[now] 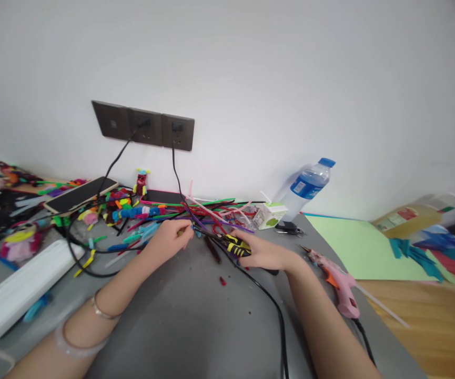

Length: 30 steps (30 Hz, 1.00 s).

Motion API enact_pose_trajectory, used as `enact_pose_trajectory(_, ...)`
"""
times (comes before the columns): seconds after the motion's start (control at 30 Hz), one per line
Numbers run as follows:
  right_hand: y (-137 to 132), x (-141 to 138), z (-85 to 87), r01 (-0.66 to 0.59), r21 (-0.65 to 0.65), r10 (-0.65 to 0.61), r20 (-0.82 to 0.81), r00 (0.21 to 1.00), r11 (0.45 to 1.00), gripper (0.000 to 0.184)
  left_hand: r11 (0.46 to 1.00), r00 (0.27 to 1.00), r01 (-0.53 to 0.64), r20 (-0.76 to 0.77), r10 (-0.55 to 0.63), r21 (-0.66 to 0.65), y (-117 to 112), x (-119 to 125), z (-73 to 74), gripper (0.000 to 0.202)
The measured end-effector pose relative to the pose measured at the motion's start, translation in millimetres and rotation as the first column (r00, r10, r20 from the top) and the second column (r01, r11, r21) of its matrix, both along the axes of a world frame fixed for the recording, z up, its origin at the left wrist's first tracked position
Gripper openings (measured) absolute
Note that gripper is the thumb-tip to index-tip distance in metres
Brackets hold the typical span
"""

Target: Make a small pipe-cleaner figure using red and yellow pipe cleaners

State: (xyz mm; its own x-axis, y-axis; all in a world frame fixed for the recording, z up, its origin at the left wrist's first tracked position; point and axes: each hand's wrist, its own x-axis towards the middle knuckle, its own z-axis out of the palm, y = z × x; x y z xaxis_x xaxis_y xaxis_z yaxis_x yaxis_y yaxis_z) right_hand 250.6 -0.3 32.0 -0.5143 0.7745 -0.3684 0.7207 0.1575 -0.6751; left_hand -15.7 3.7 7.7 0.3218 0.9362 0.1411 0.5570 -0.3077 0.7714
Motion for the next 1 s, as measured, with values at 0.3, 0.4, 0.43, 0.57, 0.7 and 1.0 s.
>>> enact_pose_trajectory(0.3,-1,-1,-0.8,-0.005,-0.032,0.005,0.013,1.0,0.999,0.047,0.999,0.999,0.034,-0.033,-0.033,0.032,6,-9,0.8,0.025)
enact_pose_trajectory(0.4,0,-1,-1.3,-0.004,-0.036,0.004,0.007,1.0,0.999,0.046,0.998,0.996,0.052,-0.067,-0.05,0.026,6,-9,2.9,0.024)
enact_pose_trajectory(0.43,0,-1,-1.3,-0.002,-0.037,0.003,0.008,1.0,0.999,0.046,0.998,0.996,0.061,-0.067,-0.06,0.013,6,-10,3.3,0.023)
enact_pose_trajectory(0.57,0,-1,-0.6,-0.001,-0.04,0.001,0.008,1.0,0.999,0.047,0.995,0.993,0.098,-0.073,-0.098,-0.01,8,-13,3.1,0.023)
enact_pose_trajectory(0.7,0,0,0.1,0.003,-0.043,-0.003,0.009,1.0,0.999,0.048,0.996,0.989,0.087,-0.124,-0.083,0.027,9,-15,2.1,0.028)
enact_pose_trajectory(1.0,1,0,-0.9,-0.002,-0.057,0.001,-0.018,1.0,0.998,0.044,0.993,0.989,0.115,-0.092,-0.115,-0.009,4,-13,8.6,0.03)
